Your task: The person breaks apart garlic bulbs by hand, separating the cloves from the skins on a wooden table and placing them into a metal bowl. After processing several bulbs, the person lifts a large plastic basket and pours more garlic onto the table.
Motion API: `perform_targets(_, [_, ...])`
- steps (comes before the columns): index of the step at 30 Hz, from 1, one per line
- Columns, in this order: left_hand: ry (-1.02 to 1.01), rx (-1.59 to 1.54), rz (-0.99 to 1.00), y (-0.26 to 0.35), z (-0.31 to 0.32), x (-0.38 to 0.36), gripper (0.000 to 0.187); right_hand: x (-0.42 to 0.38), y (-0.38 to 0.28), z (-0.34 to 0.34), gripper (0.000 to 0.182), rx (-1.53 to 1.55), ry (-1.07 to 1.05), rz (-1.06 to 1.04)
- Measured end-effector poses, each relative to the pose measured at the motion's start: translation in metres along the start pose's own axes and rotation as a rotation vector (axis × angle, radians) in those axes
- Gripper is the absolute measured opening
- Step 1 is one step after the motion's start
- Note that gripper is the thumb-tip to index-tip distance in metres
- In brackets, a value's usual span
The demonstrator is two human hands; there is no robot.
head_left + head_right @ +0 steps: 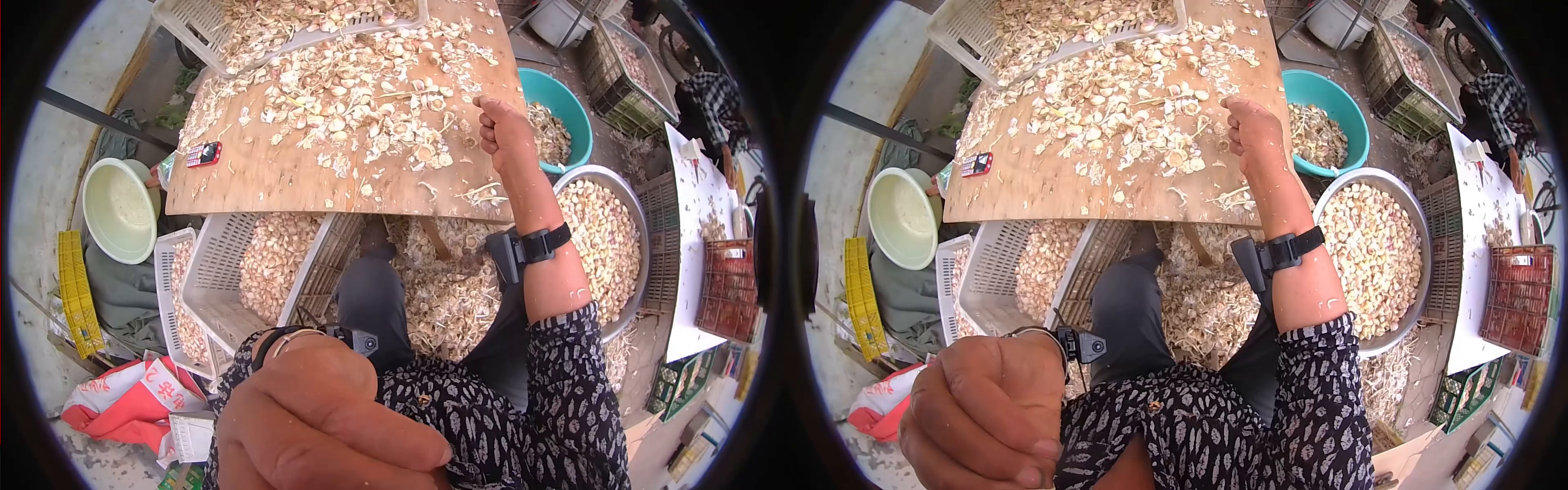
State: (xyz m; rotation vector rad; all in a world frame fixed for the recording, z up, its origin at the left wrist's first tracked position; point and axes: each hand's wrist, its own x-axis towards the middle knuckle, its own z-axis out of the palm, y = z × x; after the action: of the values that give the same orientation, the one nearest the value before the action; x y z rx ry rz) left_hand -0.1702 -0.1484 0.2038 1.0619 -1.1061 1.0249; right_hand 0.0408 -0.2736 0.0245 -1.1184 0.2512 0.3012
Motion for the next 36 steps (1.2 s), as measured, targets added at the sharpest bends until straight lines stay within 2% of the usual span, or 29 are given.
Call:
perform_targets(2, [0.007, 0.011, -0.005, 0.002, 0.001, 0.002, 0.018, 0.001, 0.001, 0.001, 0.017, 0.010, -0.005, 0.000])
perform_targets(5, [0.048, 0.246, -0.374, 0.022, 0.016, 0.020, 0.007, -0.002, 0.001, -0.005, 0.017, 0.016, -0.017, 0.021])
perform_targets(7, [0.084, 0.415, -0.616, 0.028, 0.021, 0.026, 0.011, 0.000, 0.004, -0.005, 0.024, 0.136, -0.089, 0.047])
perform_targets(8, [0.084, 0.414, -0.617, 0.025, 0.014, 0.026, 0.011, -0.001, 0.005, -0.006, 0.024, 0.135, -0.088, 0.046])
perform_targets(9, [-0.026, 0.376, -0.619, 0.020, -0.001, 0.023, 0.005, -0.006, 0.005, -0.004, 0.029, 0.279, -0.086, 0.114])
perform_targets(10, [-0.136, 0.336, -0.620, 0.010, -0.013, 0.017, 0.013, -0.012, 0.005, -0.002, 0.034, 0.424, -0.082, 0.181])
perform_targets(11, [-0.021, 0.331, -0.366, -0.019, -0.012, -0.010, 0.013, -0.021, 0.005, 0.001, 0.034, 0.423, -0.076, 0.181])
perform_targets(12, [-0.330, 0.445, -0.452, -0.036, -0.039, -0.012, 0.023, -0.031, 0.003, 0.007, 0.036, 0.483, -0.074, 0.218])
perform_targets(13, [-0.339, 0.530, -0.464, -0.064, -0.046, -0.025, 0.024, -0.040, 0.001, 0.014, 0.039, 0.543, -0.074, 0.256])
perform_targets(14, [-0.562, 0.612, -0.488, -0.091, -0.061, -0.032, 0.024, -0.048, -0.002, 0.022, 0.039, 0.543, -0.072, 0.256])
perform_targets(16, [-0.535, 0.642, -0.797, -0.139, -0.069, -0.057, 0.020, -0.057, -0.008, 0.030, 0.030, 0.609, -0.105, 0.271])
perform_targets(17, [-0.504, 0.704, -0.868, -0.169, -0.081, -0.068, 0.020, -0.051, -0.005, 0.024, 0.030, 0.613, -0.099, 0.270])
perform_targets(18, [-0.471, 0.765, -0.937, -0.200, -0.094, -0.078, 0.020, -0.039, 0.001, 0.013, 0.026, 0.644, -0.179, 0.233])
perform_targets(19, [-0.575, 0.850, -0.918, -0.232, -0.104, -0.091, 0.017, -0.029, 0.006, 0.003, 0.022, 0.671, -0.261, 0.195])
perform_targets(20, [-0.677, 0.935, -0.893, -0.259, -0.111, -0.105, 0.016, -0.022, 0.008, -0.003, 0.016, 0.662, -0.233, 0.219])
perform_targets(21, [-0.675, 0.930, -0.892, -0.279, -0.116, -0.120, 0.016, -0.018, 0.009, -0.005, 0.016, 0.660, -0.230, 0.216])
perform_targets(23, [-1.032, 1.191, -0.622, -0.305, -0.120, -0.146, 0.013, -0.011, 0.008, -0.008, 0.017, 0.682, -0.070, 0.190])
perform_targets(24, [-1.084, 1.180, -0.680, -0.305, -0.115, -0.152, 0.012, -0.011, 0.001, -0.005, 0.017, 0.681, -0.066, 0.185])
perform_targets(26, [-1.081, 1.143, -0.660, -0.306, -0.113, -0.157, 0.013, -0.012, -0.011, 0.000, 0.018, 0.606, 0.109, 0.144])
perform_targets(27, [-1.080, 1.114, -0.641, -0.305, -0.113, -0.161, 0.015, -0.008, -0.009, -0.004, 0.018, 0.607, 0.114, 0.143])
perform_targets(29, [-1.099, 1.157, -0.593, -0.300, -0.115, -0.163, 0.019, 0.004, -0.001, -0.014, 0.018, 0.309, 0.049, -0.011])
perform_targets(30, [-0.961, 1.097, -0.663, -0.290, -0.112, -0.158, 0.020, 0.006, -0.001, -0.017, 0.015, 0.163, 0.056, -0.044])
perform_targets(31, [-0.823, 1.031, -0.724, -0.282, -0.106, -0.151, 0.021, 0.008, -0.002, -0.016, 0.015, 0.166, 0.055, -0.049])
perform_targets(32, [-0.826, 1.030, -0.716, -0.274, -0.101, -0.145, 0.021, 0.010, -0.001, -0.014, 0.014, -0.161, 0.113, -0.185])
perform_targets(33, [-0.753, 0.954, -0.806, -0.263, -0.097, -0.139, 0.022, 0.010, 0.001, -0.012, 0.013, -0.489, 0.169, -0.317])
perform_targets(34, [-0.677, 0.878, -0.895, -0.253, -0.093, -0.134, 0.023, 0.009, 0.005, -0.010, 0.013, -0.485, 0.167, -0.318])
perform_targets(36, [-0.690, 0.871, -0.934, -0.236, -0.087, -0.128, 0.023, 0.006, 0.012, -0.005, 0.011, -0.784, 0.112, -0.750])
